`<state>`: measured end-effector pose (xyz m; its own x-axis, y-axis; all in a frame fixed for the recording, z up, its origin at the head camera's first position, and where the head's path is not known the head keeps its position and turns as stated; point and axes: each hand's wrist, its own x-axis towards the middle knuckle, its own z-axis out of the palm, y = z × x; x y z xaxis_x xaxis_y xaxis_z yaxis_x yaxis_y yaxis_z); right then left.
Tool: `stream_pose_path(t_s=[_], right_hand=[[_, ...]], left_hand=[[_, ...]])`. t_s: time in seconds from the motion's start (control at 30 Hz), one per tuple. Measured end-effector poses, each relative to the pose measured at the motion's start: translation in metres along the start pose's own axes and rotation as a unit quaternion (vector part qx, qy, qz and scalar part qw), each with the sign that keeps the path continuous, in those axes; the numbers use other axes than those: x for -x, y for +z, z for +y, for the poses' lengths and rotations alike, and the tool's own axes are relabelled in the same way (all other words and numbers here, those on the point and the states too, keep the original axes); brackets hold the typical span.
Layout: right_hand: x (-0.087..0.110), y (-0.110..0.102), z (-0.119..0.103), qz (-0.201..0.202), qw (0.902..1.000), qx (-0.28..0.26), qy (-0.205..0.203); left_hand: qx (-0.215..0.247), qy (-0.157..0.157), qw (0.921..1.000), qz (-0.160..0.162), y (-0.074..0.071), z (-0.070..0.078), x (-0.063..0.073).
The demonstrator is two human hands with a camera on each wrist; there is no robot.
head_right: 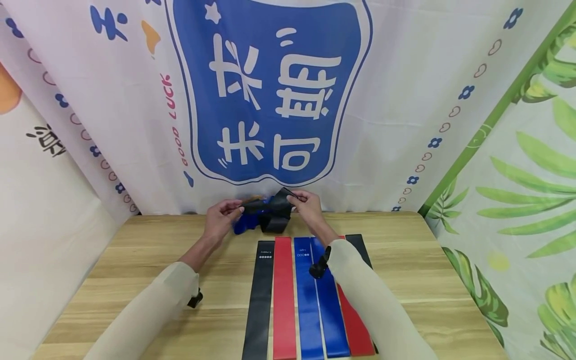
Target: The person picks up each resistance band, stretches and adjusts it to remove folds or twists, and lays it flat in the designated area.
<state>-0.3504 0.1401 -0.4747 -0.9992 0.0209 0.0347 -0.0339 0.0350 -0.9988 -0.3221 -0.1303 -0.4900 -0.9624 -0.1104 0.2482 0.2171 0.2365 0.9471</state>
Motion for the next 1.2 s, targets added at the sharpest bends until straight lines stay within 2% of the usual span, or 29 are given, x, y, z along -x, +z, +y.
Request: stream_pose_path(t_s=[0.17, 0.4, 0.73, 0.97, 1.1, 1.2], right_hand=[[0.000, 0.001, -0.003, 0.004, 0.9998, 0.020, -0.002], [0.003, 0.005, -0.007, -0.011, 0.9999, 0.007, -0.007], [0.006, 0.012, -0.011, -0.012, 0.9995, 0.024, -0.016], [0.002, 0.016, -0.008, -0.021, 0.9997, -0.013, -0.007], [0.000, 0.015, -0.008, -0.022, 0.9997, -0.012, -0.007], [-0.001, 0.014, -0.009, -0.024, 0.9996, -0.010, -0.008]], left_hand=[[0.022, -0.002, 0.9997, 0.003, -0.004, 0.008, -0.001], [0.041, -0.021, 0.9988, 0.017, -0.010, 0.015, -0.005], [0.114, -0.043, 0.9922, 0.027, -0.018, 0.017, -0.012], [0.126, -0.088, 0.9873, 0.037, -0.022, 0.018, -0.017], [0.136, -0.100, 0.9849, 0.040, -0.026, 0.017, -0.019], [0.126, -0.104, 0.9859, 0.036, -0.029, 0.016, -0.020]])
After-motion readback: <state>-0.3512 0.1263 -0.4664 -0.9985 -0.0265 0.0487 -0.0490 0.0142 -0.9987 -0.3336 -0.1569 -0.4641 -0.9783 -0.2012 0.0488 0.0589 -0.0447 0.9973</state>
